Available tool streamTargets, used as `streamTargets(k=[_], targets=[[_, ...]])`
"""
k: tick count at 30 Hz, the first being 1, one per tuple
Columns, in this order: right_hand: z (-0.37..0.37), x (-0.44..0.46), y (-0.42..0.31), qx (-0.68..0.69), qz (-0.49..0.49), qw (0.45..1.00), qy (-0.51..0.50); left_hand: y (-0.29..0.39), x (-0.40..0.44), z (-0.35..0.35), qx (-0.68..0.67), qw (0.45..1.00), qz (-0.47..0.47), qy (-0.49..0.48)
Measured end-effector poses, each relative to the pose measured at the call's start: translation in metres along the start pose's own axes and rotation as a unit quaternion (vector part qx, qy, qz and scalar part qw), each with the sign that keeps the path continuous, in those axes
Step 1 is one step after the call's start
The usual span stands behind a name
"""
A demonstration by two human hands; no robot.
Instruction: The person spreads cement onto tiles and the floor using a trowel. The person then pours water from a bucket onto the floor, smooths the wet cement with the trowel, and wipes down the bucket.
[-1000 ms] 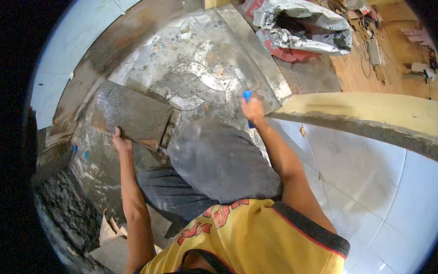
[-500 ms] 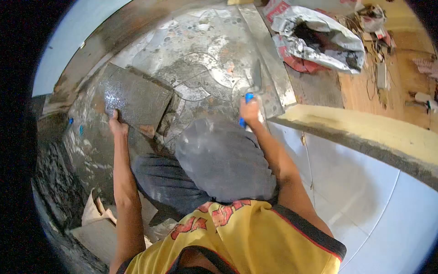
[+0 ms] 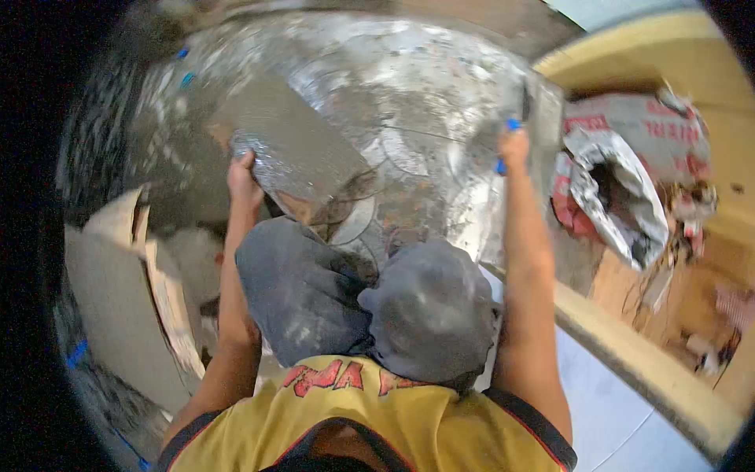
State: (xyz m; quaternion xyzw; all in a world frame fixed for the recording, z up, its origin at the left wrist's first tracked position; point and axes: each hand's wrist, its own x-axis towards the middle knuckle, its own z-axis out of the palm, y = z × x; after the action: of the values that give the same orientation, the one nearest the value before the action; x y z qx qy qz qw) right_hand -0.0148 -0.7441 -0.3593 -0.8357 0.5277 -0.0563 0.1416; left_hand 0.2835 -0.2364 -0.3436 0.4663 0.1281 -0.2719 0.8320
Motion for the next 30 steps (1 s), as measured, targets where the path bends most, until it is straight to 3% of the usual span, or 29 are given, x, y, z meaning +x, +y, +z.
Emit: streamTargets(k=[1,2,5,6,9,12,15,16,18,21,24,27,30], targets=[[0.012,0.048,0.025,-0.020,-0.004,0.999,-0.034,0.000,-0.027,0.008,0.028,0.995,0.011,0.092],[0.029,0.083,0.037,-0.041,-0.004,0.997,-0.063,-0.004,-0.043,-0.002,0.022,0.996,0.017,0.083],[0.015,0.066,-0.032,-0.121,-0.081,0.975,-0.166,-0.039,-0.049,-0.044,0.049,0.989,0.047,0.132],[0.030,0.043,-0.045,-0.087,-0.110,0.988,-0.067,-0.049,-0.049,-0.048,0.080,0.984,0.059,0.147],[0.054,-0.014,-0.068,-0.111,-0.144,0.981,-0.061,-0.082,-0.048,-0.048,0.174,0.963,0.110,0.174],[0.004,-0.013,-0.089,-0.044,-0.231,0.968,-0.084,-0.125,-0.027,-0.074,0.271,0.924,0.189,0.192],[-0.006,0.048,-0.075,-0.028,-0.146,0.982,-0.113,-0.101,-0.058,-0.051,0.214,0.963,0.108,0.123],[-0.008,0.055,-0.083,-0.045,-0.144,0.986,-0.066,-0.103,-0.066,-0.048,0.253,0.949,0.124,0.141],[0.021,0.041,-0.097,-0.043,-0.211,0.973,-0.085,-0.102,-0.077,-0.047,0.335,0.912,0.154,0.182],[0.061,0.000,-0.118,-0.115,-0.261,0.950,-0.123,-0.116,-0.063,-0.061,0.276,0.936,0.150,0.158],[0.011,0.008,-0.139,-0.099,-0.266,0.950,-0.128,-0.092,-0.073,-0.031,0.085,0.981,0.045,0.167],[0.020,0.074,-0.131,-0.111,-0.238,0.951,-0.165,-0.053,-0.093,-0.008,0.114,0.972,-0.123,0.166],[0.043,0.064,-0.158,-0.090,-0.344,0.921,-0.157,-0.109,-0.065,-0.071,0.138,0.973,-0.147,0.111]])
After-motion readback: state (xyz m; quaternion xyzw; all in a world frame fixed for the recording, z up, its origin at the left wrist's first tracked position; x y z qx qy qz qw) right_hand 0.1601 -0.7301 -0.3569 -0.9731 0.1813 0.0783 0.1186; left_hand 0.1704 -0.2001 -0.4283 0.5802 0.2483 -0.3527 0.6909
